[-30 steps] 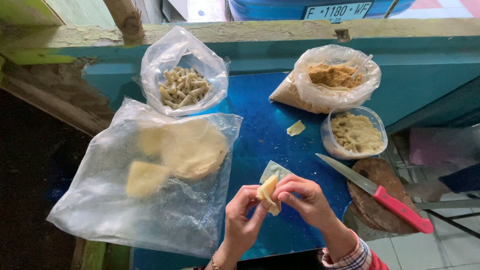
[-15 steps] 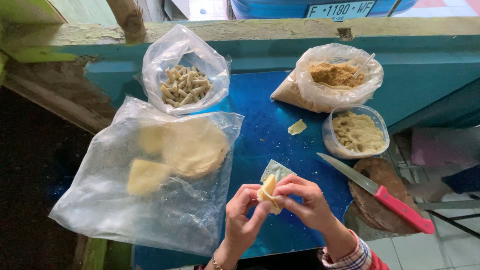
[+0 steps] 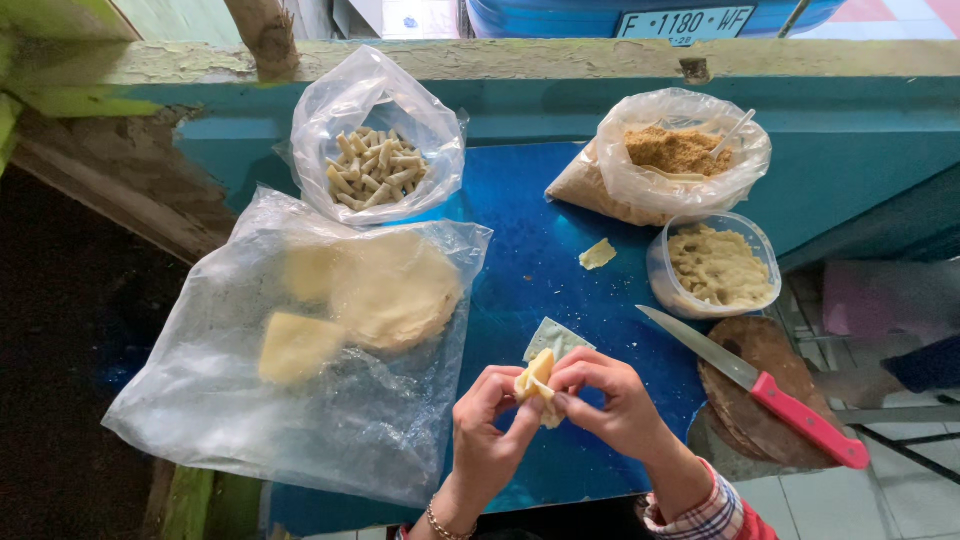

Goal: The person folds filled pastry wrappers at a street food stall. They take a triangular dough wrapper, spoon filling from a plastic bag onto it, pinch the wrapper closed by hand, and set the finished piece on the table, repeating the cycle.

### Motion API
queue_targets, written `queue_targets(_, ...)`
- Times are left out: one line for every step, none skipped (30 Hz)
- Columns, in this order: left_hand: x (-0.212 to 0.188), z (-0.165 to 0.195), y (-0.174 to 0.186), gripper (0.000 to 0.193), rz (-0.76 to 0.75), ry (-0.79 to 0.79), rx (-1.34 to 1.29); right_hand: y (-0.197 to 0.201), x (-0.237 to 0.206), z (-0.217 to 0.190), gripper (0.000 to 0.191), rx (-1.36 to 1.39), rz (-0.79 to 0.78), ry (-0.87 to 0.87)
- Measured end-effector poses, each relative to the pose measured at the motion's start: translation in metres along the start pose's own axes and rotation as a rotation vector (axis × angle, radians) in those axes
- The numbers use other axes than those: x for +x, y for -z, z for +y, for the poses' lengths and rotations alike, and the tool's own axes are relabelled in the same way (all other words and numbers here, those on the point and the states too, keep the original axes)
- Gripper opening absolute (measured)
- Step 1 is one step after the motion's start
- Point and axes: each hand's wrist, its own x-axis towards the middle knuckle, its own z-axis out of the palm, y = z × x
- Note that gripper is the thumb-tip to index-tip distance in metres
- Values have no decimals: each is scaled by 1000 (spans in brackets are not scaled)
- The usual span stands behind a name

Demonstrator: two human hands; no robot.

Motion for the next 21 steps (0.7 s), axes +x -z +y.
queue_targets(0,1,0,7,7,-26,34,0,1,-1,9,22,-9,-20)
queue_targets(1,1,-1,8,12,-53,67,0,2,-1,8,44,-18,-40)
queue_targets(1,2,-1,9,18,-80,100,1,3,-2,7,65,-26,-60)
queue_targets(2,3,-2,9,22,-102,151,1,3,-2,8,122,-3,-75)
queue_targets(1,5,-2,10,26,-124,202,1,4,-3,9,180,21,-90)
queue_targets(1,6,-2,11,29,-146,253,0,4,-3,10,237,44,-105)
queue_targets(1,7,-3,12,37,-162,267,0,4,-3,11,174,43,-73)
queue_targets(1,8,-4,13,45,-177,281,0,4,-2,12,112,41,-41)
queue_targets(2,9,-4,14,54,-192,296,-1,4,-1,13,50,37,-9)
queue_targets(2,9,-4,13,52,-208,310,-1,3,-1,11,37,46,-17)
queue_targets(2,10,-4,13,50,-223,323,-1,3,0,10,24,54,-27)
queue_targets(2,10,-4,13,46,-237,336,-1,2,1,8,11,64,-37)
queue_targets(2,11,-4,13,40,-244,334,0,1,2,8,50,51,-54)
queue_targets(2,11,-4,12,34,-252,331,1,0,3,8,88,38,-70)
queue_targets(3,12,-4,12,29,-260,329,2,-1,4,9,126,26,-87)
queue_targets(3,13,-4,12,21,-266,324,3,-1,4,9,143,27,-104)
queue_targets(3,14,-4,13,14,-273,318,4,-1,5,9,159,28,-122)
queue_targets(3,15,-3,13,7,-277,314,4,-1,5,8,177,28,-141)
queue_targets(4,16,-3,11,-3,-268,303,4,-2,5,8,184,20,-150)
queue_targets(4,18,-2,10,-12,-259,293,4,-2,5,7,192,10,-158)
queue_targets(4,19,-1,9,-21,-252,282,4,-2,4,7,198,1,-166)
